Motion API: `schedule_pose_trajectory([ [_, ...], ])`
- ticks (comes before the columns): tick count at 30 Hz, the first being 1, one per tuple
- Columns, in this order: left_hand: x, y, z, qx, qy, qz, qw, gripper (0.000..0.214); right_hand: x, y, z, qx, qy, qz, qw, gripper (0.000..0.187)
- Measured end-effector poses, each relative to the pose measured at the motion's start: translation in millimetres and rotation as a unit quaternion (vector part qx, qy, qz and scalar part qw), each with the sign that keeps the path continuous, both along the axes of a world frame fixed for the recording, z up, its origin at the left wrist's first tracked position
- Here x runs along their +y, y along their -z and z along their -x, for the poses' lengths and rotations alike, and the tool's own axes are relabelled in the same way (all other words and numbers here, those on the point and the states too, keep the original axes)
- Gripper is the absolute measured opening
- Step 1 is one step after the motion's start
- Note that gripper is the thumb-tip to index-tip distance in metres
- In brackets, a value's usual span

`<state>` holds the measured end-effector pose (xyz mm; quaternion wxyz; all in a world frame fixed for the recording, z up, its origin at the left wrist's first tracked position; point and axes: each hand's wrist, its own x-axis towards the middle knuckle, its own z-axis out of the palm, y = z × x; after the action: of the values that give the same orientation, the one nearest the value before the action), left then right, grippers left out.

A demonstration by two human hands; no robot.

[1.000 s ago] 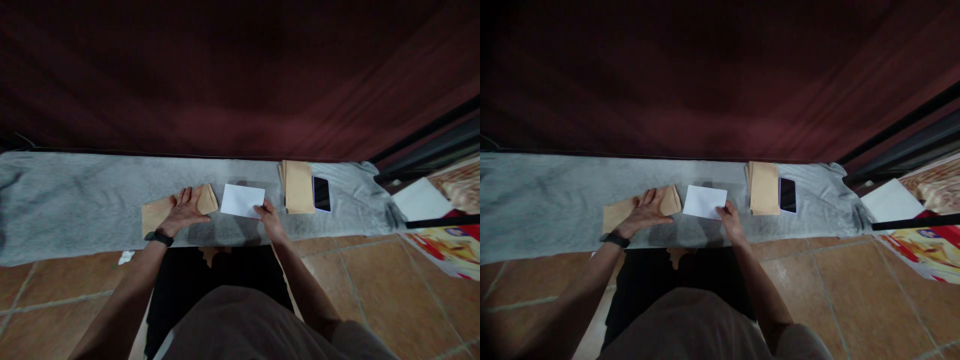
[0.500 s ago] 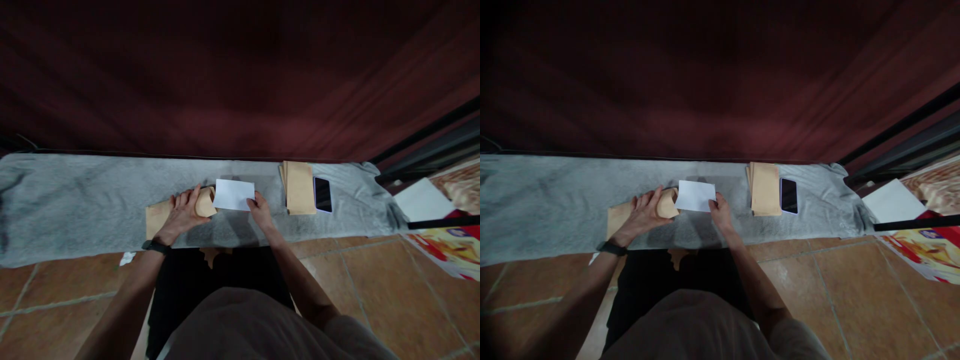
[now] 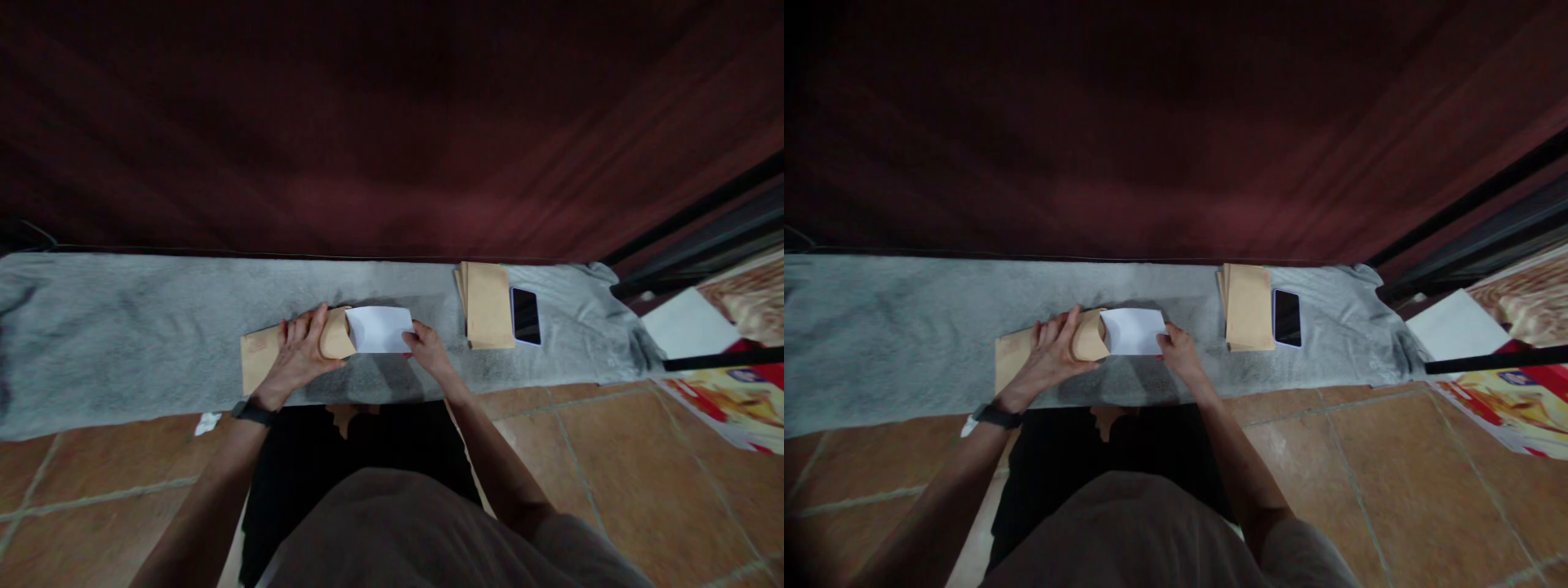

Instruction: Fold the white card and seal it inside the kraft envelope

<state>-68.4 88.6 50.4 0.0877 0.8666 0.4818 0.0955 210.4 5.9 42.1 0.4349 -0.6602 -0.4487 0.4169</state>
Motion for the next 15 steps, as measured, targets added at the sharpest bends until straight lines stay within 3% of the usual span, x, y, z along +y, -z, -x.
schedule_pose_trajectory([
  [5,-5,-1.3,0,-0.017,0.003,-0.037,0.999,0.121,3,-14.5,-7,-0.027,-0.023,0.018,0.999,0.012],
  [11,-12,-12.2,-11,-0.04,0.03,-0.074,0.996,0.123,4,-39.8,6,-0.176,-0.042,-0.039,0.983,0.019],
  [15,-17,-19.6,-20,-0.048,0.056,-0.074,0.995,0.122,7,-44.1,22,-0.212,-0.036,-0.074,0.974,0.025],
])
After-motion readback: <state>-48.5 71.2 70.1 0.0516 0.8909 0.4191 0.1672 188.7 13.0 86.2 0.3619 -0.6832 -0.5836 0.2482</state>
